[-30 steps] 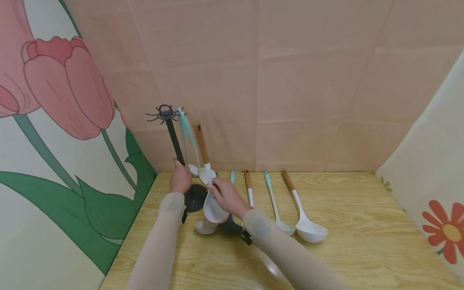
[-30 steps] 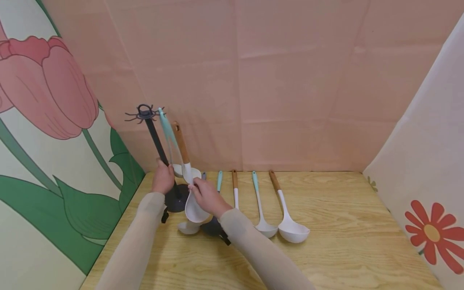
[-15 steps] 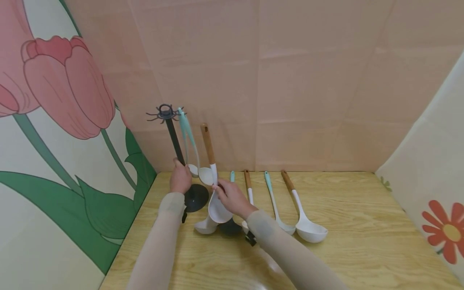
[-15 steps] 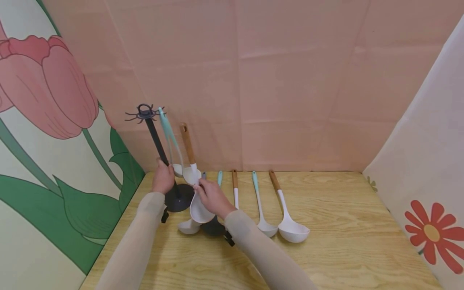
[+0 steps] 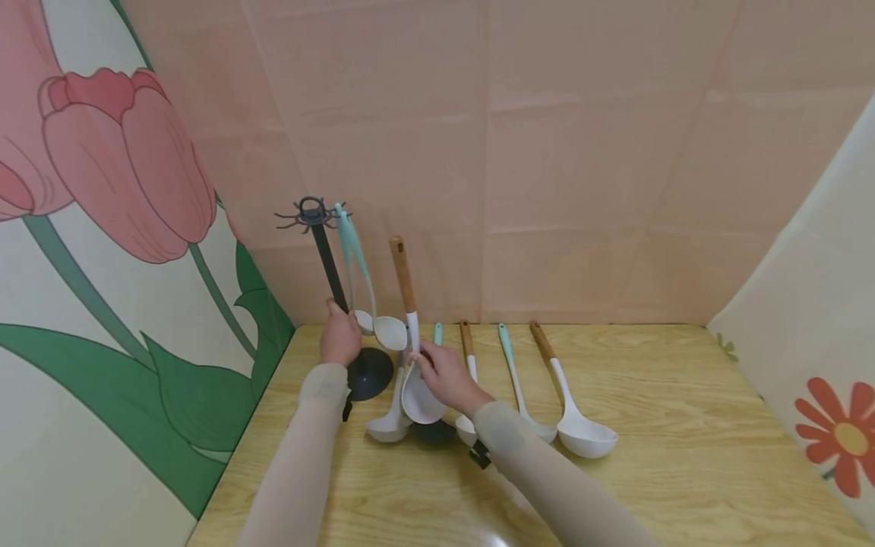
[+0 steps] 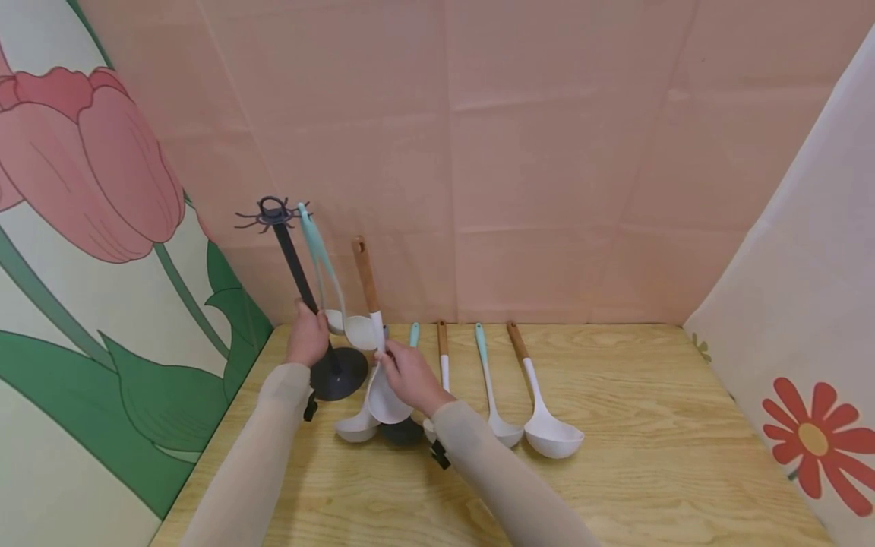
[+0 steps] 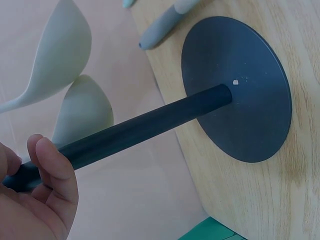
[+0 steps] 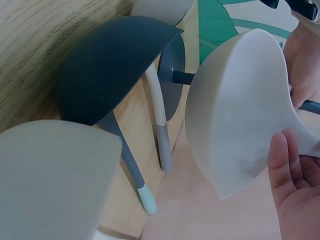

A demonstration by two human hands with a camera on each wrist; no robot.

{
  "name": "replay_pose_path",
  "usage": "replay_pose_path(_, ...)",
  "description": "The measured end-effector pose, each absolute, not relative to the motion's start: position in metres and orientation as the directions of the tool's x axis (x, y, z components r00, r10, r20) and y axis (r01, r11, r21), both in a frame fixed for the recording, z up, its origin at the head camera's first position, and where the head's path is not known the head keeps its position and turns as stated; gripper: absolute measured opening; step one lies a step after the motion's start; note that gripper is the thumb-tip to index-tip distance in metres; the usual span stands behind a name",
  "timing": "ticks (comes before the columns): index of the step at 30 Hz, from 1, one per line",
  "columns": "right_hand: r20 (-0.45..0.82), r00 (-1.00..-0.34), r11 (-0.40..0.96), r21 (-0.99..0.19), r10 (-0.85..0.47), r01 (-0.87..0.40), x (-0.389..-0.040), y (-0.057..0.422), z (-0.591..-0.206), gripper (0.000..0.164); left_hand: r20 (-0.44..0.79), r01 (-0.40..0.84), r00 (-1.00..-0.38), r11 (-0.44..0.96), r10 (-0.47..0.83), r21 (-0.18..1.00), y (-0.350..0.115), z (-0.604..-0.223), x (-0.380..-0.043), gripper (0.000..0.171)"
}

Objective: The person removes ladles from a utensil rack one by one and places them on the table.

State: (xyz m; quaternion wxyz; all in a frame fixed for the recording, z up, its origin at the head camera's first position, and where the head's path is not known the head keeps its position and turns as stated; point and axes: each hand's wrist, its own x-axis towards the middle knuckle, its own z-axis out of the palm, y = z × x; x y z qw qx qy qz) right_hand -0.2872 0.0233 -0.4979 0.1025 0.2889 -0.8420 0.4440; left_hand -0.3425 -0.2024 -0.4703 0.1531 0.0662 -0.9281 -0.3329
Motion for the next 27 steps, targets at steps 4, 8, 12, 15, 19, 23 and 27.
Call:
replay_pose_path(4,0.416,-0.822,0.429,-0.707,-0.389,-0.562,-0.287,0.027,-0.499,0.017,0.238,-0.027,-0.944,0.774,-0.227,0.633,-0.202,-0.469,-0.342,0.056)
replay_pose_path(8,0.420,-0.828,0.431,-0.712,-0.371,-0.554,-0.287,0.032,-0.500,0.018,0.232,-0.033,-0.945,0.774,-0.229,0.632,-0.201,-0.468,-0.341,0.057)
replay_pose_path(12,0.434,-0.832,0.434,-0.712,-0.345,-0.552,-0.287,0.036,-0.502,0.017,0.225,-0.036,-0.947,0.773,-0.229,0.634,-0.200,-0.468,-0.340,0.057)
replay_pose_path(15,0.436,-0.838,0.435,-0.718,-0.328,-0.544,-0.287,0.038,-0.504,0.016,0.226,-0.039,-0.946,0.776,-0.231,0.629,-0.201,-0.468,-0.340,0.056)
replay_pose_path(19,0.431,-0.846,0.443,-0.722,-0.315,-0.532,-0.285,0.041,-0.505,0.015,0.222,-0.045,-0.947,0.778,-0.233,0.626,-0.201,-0.469,-0.340,0.056)
replay_pose_path(23,0.425,-0.851,0.450,-0.723,-0.309,-0.524,-0.282,0.045,-0.505,0.013,0.215,-0.049,-0.948,0.775,-0.235,0.630,-0.201,-0.468,-0.340,0.057)
replay_pose_path(27,0.411,-0.862,0.463,-0.728,-0.296,-0.506,-0.279,0.050,-0.505,0.015,0.224,-0.038,-0.947,0.771,-0.232,0.636,-0.200,-0.468,-0.339,0.056)
